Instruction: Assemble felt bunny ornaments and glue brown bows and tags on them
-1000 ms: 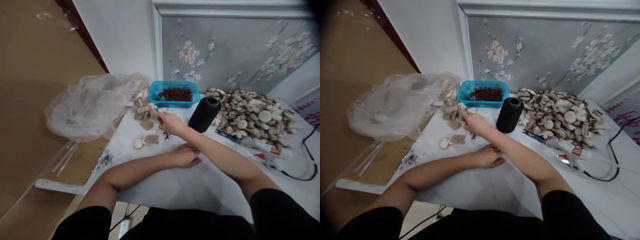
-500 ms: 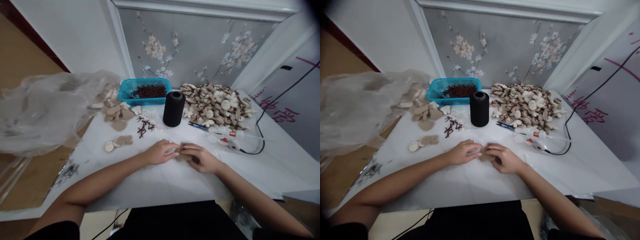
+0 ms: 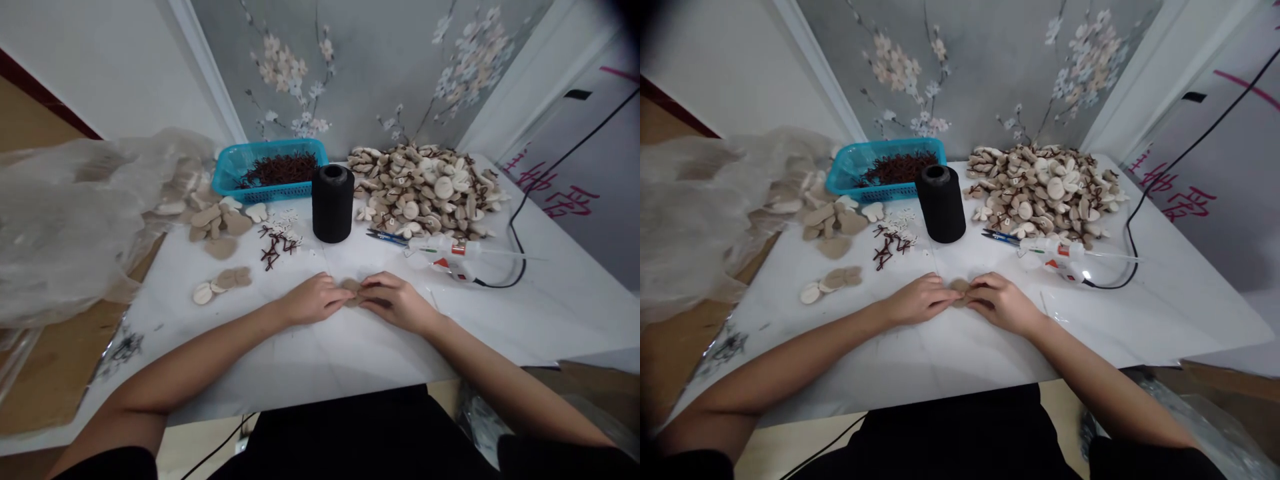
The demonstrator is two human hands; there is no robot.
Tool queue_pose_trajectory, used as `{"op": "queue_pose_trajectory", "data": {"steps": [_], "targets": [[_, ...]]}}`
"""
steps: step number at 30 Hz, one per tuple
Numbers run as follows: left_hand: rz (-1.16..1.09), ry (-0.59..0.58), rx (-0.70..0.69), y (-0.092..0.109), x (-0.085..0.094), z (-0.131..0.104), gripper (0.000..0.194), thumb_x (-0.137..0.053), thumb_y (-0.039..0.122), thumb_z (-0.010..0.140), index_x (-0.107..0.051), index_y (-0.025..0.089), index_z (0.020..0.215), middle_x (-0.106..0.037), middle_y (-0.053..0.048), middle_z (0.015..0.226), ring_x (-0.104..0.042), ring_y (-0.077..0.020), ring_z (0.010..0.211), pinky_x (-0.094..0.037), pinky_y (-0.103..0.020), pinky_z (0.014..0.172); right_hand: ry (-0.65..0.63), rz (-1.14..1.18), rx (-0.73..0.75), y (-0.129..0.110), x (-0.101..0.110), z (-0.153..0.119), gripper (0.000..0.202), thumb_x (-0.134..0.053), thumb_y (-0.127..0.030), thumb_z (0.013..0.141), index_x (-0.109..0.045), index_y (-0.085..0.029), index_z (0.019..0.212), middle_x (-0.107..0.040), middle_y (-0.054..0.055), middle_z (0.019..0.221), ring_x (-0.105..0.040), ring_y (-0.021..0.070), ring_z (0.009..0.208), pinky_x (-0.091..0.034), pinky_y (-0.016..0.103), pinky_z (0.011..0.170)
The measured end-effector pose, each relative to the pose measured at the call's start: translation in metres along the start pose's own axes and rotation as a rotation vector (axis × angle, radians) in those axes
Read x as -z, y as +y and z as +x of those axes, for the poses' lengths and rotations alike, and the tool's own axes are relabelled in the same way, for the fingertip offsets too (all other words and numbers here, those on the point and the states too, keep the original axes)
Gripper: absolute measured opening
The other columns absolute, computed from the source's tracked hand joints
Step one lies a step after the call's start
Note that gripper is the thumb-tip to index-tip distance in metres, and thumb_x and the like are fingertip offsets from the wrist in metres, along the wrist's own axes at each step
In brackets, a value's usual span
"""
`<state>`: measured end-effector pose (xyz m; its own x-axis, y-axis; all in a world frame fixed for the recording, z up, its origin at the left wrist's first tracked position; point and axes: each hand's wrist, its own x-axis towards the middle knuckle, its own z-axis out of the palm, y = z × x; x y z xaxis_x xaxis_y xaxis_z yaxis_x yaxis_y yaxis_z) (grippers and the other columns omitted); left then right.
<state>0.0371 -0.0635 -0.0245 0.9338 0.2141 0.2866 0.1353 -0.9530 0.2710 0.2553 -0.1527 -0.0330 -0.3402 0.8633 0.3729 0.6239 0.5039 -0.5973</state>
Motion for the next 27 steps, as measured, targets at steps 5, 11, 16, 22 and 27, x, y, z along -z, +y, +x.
{"op": "queue_pose_trajectory", "data": {"steps": [5, 11, 16, 22, 27], "targets": [[0.059, -0.036, -0.034, -0.005, 0.002, -0.003, 0.029, -0.041, 0.02, 0.091, -0.065, 0.017, 0.108, -0.067, -0.004, 0.071, -0.054, -0.0149, 0.065, -0.041, -0.029, 0.067, -0.005, -0.081, -0.014, -0.007, -0.002, 0.005, 0.015, -0.055, -0.022, 0.086, -0.069, -0.022, 0.093, -0.064, 0.009, 0.101, -0.06, 0.0198, 0.094, -0.053, 0.038, 0.083], [-0.036, -0.037, 0.063, -0.007, 0.008, -0.011, 0.028, -0.042, 0.023, 0.089, -0.068, 0.019, 0.098, -0.06, -0.002, 0.059, -0.05, -0.0136, 0.059, -0.041, -0.027, 0.066, -0.081, -0.137, -0.01, -0.011, -0.004, 0.018, 0.015, -0.05, -0.008, 0.083, -0.06, -0.017, 0.078, -0.063, 0.009, 0.084, -0.057, 0.0204, 0.083, -0.05, 0.035, 0.074], [-0.336, 0.042, 0.581, -0.008, 0.021, -0.011, 0.036, -0.048, 0.042, 0.087, -0.055, 0.019, 0.114, -0.044, 0.006, 0.049, -0.04, -0.01, 0.046, -0.033, -0.021, 0.049, -0.145, -0.198, -0.034, -0.012, -0.006, 0.024, 0.017, -0.046, -0.002, 0.076, -0.052, -0.017, 0.071, -0.056, 0.006, 0.071, -0.051, 0.019, 0.072, -0.044, 0.031, 0.066], [-0.141, 0.082, 1.037, -0.055, 0.089, -0.014, 0.052, -0.056, 0.048, 0.079, -0.05, 0.013, 0.118, -0.045, 0.005, 0.051, -0.042, -0.0107, 0.049, -0.029, -0.022, 0.051, -0.133, -0.142, -0.086, -0.012, -0.009, 0.024, 0.019, -0.046, 0.0, 0.072, -0.047, -0.019, 0.069, -0.054, 0.005, 0.071, -0.049, 0.0178, 0.072, -0.04, 0.028, 0.065], [0.086, -0.03, 0.887, -0.08, 0.191, 0.026, 0.052, -0.036, 0.046, 0.087, -0.056, -0.001, 0.078, -0.039, 0.005, 0.06, -0.04, -0.0018, 0.063, -0.029, -0.022, 0.07, -0.125, -0.091, -0.122, -0.013, -0.009, 0.025, 0.019, -0.046, -0.001, 0.072, -0.047, -0.019, 0.069, -0.056, 0.005, 0.073, -0.05, 0.0173, 0.072, -0.041, 0.028, 0.065]]}}
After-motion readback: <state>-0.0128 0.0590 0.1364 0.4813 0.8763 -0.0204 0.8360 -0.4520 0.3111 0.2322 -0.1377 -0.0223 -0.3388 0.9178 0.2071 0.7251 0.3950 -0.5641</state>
